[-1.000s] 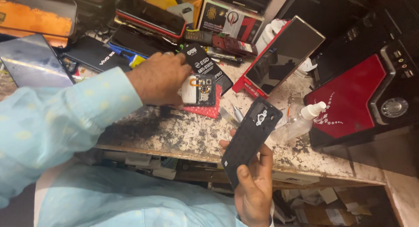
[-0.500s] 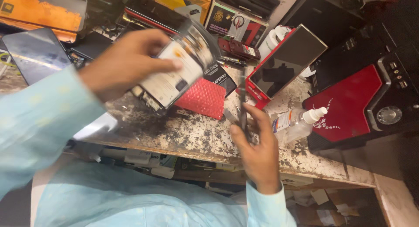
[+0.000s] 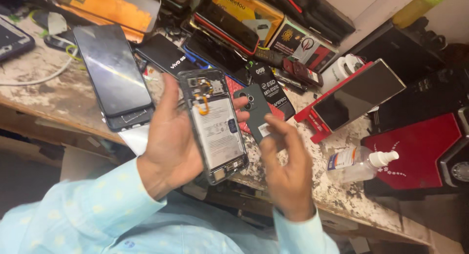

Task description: The person uses a screwdriver to remove screws from a disassembled smartphone, then picks up a separate phone to power it on and navigate the screen. The person returns to the disassembled phone and uses a prying tool to work along the edge of the device.

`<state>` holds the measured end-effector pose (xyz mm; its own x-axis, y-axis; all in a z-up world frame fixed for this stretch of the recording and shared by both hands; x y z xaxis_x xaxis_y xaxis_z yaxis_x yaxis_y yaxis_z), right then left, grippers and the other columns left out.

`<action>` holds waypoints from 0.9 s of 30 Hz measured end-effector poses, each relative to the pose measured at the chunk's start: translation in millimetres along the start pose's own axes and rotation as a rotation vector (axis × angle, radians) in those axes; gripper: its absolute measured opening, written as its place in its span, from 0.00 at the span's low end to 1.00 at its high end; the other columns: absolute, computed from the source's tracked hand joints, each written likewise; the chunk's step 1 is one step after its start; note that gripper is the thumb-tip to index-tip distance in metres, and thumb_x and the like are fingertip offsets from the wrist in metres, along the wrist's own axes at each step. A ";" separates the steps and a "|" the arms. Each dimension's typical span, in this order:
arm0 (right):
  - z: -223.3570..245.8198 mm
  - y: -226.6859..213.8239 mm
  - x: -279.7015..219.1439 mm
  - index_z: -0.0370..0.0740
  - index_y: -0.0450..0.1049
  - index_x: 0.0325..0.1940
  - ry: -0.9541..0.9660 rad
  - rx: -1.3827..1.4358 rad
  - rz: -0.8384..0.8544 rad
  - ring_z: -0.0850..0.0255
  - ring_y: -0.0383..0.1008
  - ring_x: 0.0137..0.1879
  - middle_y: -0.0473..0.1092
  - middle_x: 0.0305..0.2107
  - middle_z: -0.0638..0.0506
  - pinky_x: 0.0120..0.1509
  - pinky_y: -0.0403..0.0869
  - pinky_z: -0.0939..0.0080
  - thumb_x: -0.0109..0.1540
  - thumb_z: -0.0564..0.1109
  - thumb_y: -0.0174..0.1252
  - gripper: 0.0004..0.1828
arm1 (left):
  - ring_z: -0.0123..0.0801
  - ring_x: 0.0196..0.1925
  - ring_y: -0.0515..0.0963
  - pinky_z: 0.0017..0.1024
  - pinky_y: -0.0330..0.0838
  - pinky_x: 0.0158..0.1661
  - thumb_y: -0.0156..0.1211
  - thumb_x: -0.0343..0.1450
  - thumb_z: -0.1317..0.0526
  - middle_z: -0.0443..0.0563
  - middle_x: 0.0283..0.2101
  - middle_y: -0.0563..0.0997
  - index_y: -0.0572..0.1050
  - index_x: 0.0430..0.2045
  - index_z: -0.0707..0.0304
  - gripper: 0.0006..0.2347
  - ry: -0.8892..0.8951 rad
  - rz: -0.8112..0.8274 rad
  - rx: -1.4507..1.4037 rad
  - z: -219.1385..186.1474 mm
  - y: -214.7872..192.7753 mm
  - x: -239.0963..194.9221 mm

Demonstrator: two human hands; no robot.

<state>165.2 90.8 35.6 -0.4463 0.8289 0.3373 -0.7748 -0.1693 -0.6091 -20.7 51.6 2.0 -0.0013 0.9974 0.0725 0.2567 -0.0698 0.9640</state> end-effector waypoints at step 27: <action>-4.8 38.2 -25.4 0.41 0.51 0.79 0.261 0.963 0.063 0.58 0.79 0.50 0.70 0.58 0.42 0.36 0.83 0.57 0.70 0.39 0.39 0.31 | 0.26 0.60 0.73 0.29 0.68 0.59 0.38 0.81 0.52 0.50 0.57 0.74 0.65 0.59 0.62 0.18 0.194 -0.099 0.351 18.2 21.9 -14.0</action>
<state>149.1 65.8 0.3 -0.4764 0.8750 0.0862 -0.8370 -0.4814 0.2602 2.6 36.5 17.5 -0.2164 0.9743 0.0631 0.5600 0.0709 0.8255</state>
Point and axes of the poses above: each hand's wrist, its own x-axis towards the middle knuckle, its own y-axis out of the palm, z = x × y, the point moved 3 cm from there along x, towards the middle knuckle
